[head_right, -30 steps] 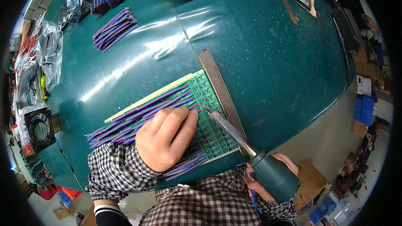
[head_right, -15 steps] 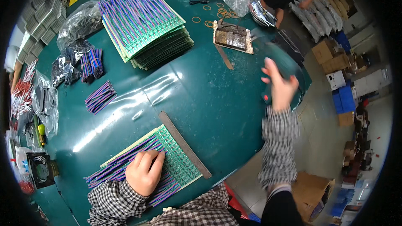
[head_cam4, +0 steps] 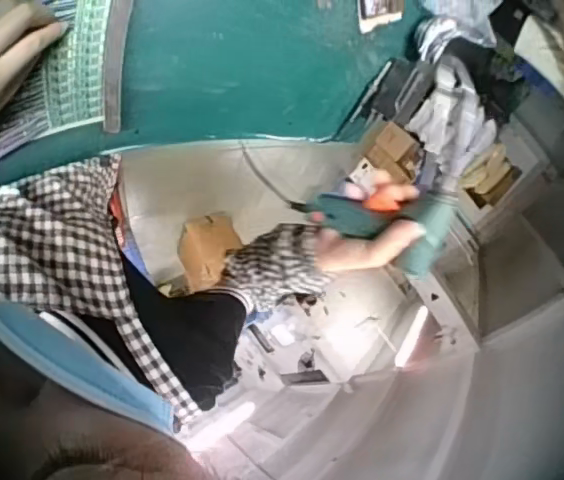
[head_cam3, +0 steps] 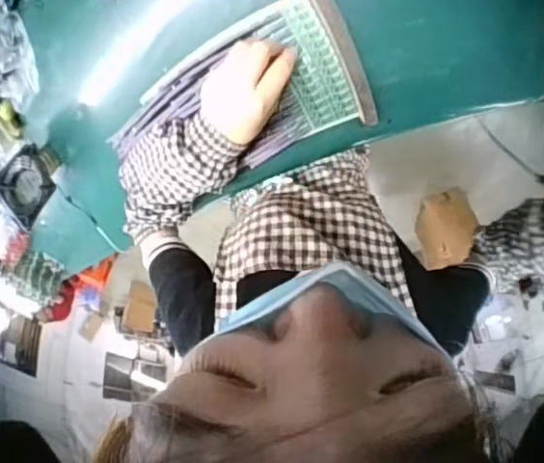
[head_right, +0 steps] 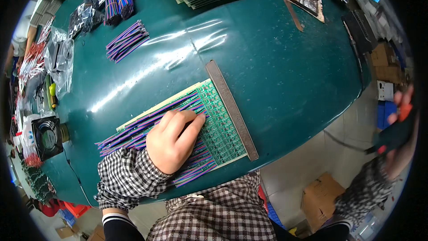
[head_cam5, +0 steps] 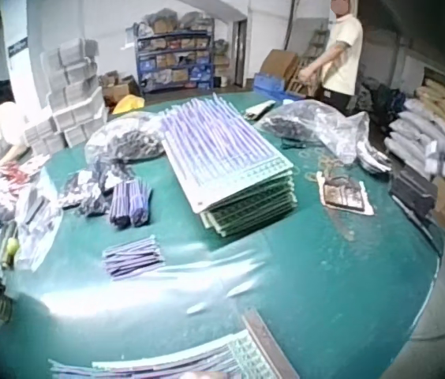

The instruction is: The person solders bundles of multi-colored wires onto specific points on a circuit board using a soldering iron.

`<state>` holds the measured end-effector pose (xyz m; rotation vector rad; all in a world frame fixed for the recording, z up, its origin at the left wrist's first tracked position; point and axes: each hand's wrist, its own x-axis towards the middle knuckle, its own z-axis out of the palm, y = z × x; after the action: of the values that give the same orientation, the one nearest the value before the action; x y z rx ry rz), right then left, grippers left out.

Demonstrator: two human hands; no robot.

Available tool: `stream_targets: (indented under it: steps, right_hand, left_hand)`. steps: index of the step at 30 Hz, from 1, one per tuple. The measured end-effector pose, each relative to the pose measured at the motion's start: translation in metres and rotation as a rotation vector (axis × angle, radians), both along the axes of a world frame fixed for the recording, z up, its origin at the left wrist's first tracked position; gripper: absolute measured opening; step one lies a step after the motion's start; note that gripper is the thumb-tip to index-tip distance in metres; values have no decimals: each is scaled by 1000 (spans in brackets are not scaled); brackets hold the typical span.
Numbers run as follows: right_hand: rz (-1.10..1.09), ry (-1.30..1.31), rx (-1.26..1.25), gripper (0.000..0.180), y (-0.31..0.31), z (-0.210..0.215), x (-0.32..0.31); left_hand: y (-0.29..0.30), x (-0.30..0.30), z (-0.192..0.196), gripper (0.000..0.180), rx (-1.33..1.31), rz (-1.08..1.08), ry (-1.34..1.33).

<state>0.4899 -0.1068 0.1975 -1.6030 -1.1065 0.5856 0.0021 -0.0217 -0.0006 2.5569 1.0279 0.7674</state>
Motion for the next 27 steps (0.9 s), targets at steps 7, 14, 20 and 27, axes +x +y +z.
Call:
stream_targets:
  steps: [7,14,20,27]
  right_hand:
    - [168,552,-98,75,-65,-161,-187]
    - [261,329,-313,62,-81,-161,-221]
    - [328,63,-403,57,-72,-155,-227]
    - [352,28,-430,65,-76,-159,-224]
  left_hand:
    - [-3,-3,-4,35,-26,-28,30]
    - [-3,-1,1,39,70,-74,84]
    - [-4,1,-2,39,105,-61,86]
    - [-4,0,-2,38,109,-64,95]
